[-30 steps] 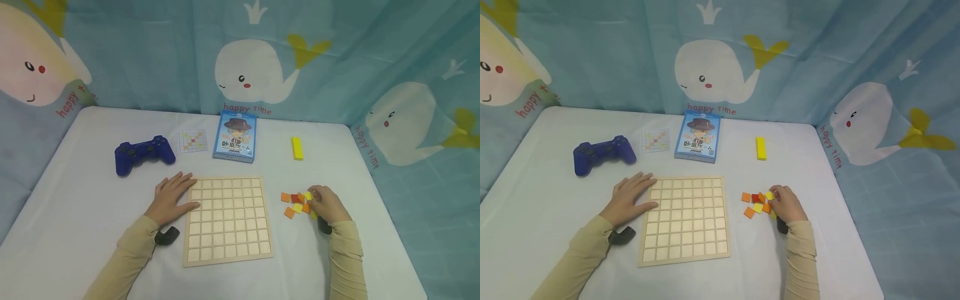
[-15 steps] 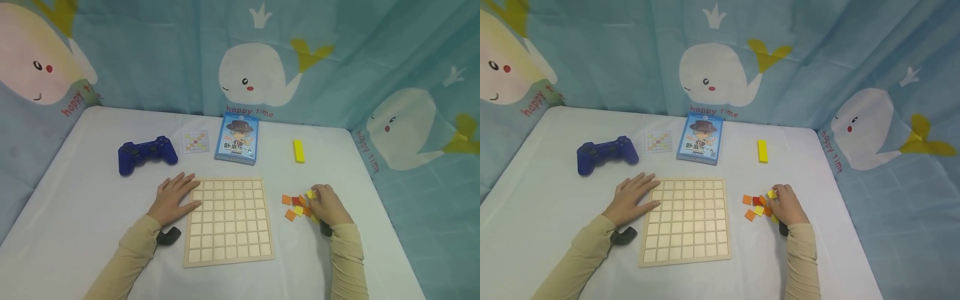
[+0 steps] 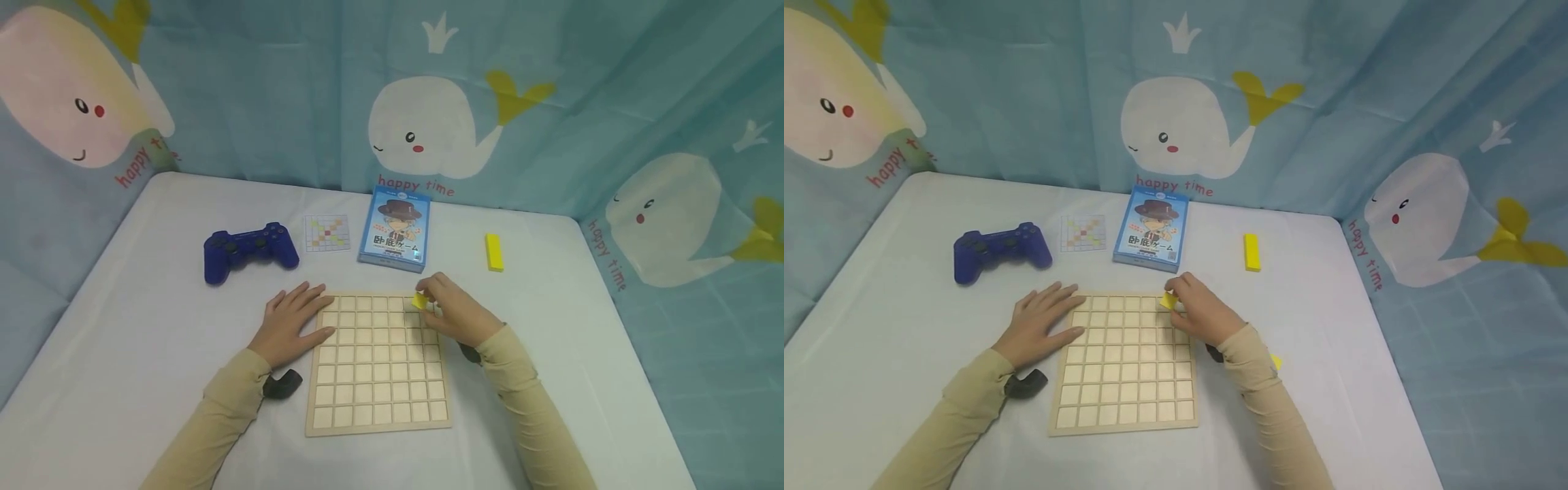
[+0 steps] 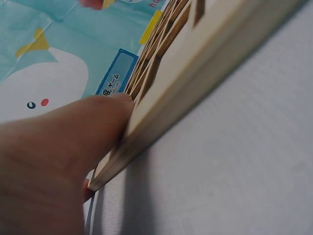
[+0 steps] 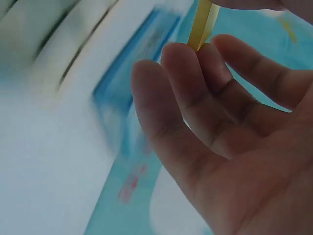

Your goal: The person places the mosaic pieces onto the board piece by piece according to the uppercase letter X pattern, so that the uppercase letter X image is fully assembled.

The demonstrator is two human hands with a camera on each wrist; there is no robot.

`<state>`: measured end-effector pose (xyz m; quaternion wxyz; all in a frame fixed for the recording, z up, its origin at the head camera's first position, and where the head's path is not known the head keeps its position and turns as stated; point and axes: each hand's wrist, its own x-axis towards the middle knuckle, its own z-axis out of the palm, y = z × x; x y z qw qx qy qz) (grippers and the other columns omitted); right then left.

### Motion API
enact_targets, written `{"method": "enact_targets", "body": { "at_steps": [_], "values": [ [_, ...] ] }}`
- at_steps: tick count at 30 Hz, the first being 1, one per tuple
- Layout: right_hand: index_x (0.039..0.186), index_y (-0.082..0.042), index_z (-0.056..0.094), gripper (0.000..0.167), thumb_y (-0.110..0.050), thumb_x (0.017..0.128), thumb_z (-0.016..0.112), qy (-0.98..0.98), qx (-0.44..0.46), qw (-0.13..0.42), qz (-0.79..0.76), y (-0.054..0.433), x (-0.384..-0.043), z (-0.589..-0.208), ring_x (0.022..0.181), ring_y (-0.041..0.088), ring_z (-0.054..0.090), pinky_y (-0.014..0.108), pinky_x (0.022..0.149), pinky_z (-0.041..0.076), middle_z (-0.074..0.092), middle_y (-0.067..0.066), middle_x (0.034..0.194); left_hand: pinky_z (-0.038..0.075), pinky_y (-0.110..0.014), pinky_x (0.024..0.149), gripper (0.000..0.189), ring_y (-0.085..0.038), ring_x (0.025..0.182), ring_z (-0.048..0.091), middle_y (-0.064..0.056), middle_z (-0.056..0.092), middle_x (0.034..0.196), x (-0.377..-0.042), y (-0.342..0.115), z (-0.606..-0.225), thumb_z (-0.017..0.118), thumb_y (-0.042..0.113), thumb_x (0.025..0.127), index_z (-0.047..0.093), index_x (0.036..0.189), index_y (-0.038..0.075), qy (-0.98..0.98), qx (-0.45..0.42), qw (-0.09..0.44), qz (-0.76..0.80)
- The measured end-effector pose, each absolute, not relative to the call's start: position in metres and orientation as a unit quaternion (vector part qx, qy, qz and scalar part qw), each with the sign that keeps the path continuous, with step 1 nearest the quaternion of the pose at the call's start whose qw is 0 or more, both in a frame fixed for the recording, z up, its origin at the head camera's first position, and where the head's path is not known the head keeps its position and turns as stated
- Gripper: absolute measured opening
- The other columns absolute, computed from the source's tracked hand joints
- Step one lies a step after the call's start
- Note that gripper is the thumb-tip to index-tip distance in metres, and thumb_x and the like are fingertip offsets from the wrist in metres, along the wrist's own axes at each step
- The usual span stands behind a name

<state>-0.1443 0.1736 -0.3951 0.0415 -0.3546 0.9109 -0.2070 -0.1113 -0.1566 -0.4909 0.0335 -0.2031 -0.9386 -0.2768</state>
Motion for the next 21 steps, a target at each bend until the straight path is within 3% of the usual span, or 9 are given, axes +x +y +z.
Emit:
{"method": "enact_targets", "body": {
  "at_steps": [4,12,21],
  "values": [
    [0.109,-0.001,0.054,0.028,-0.002,0.084,0.066,0.895,-0.391,0.067,-0.205,0.135,-0.148,-0.4,0.094,0.017,0.059,0.025,0.083,0.054,0.057,0.008,0.104,0.012,-0.061,0.113,0.06,-0.033,0.143,0.025,-0.006,0.041,0.15,-0.112,-0.156,-0.492,0.064,0.048,0.086,0.053,0.137,0.018,-0.94,-0.201,0.027,-0.273],
    [0.11,-0.005,0.059,0.023,-0.006,0.087,0.062,0.889,-0.402,0.145,-0.166,0.084,-0.153,-0.42,0.09,0.013,0.057,0.022,0.082,0.052,0.059,0.005,0.106,0.013,-0.061,0.113,0.059,-0.032,0.143,0.025,-0.005,0.041,0.15,-0.113,-0.155,-0.491,0.064,0.048,0.087,0.052,0.138,0.019,-0.941,-0.202,0.023,-0.272],
    [0.111,-0.006,0.062,0.023,-0.003,0.089,0.058,0.892,-0.408,0.131,-0.145,0.066,-0.153,-0.428,0.096,0.013,0.059,0.022,0.087,0.051,0.062,0.003,0.107,0.014,-0.062,0.112,0.059,-0.033,0.142,0.027,-0.006,0.042,0.149,-0.113,-0.156,-0.492,0.065,0.046,0.086,0.053,0.136,0.018,-0.941,-0.202,0.03,-0.268]
  ]
}}
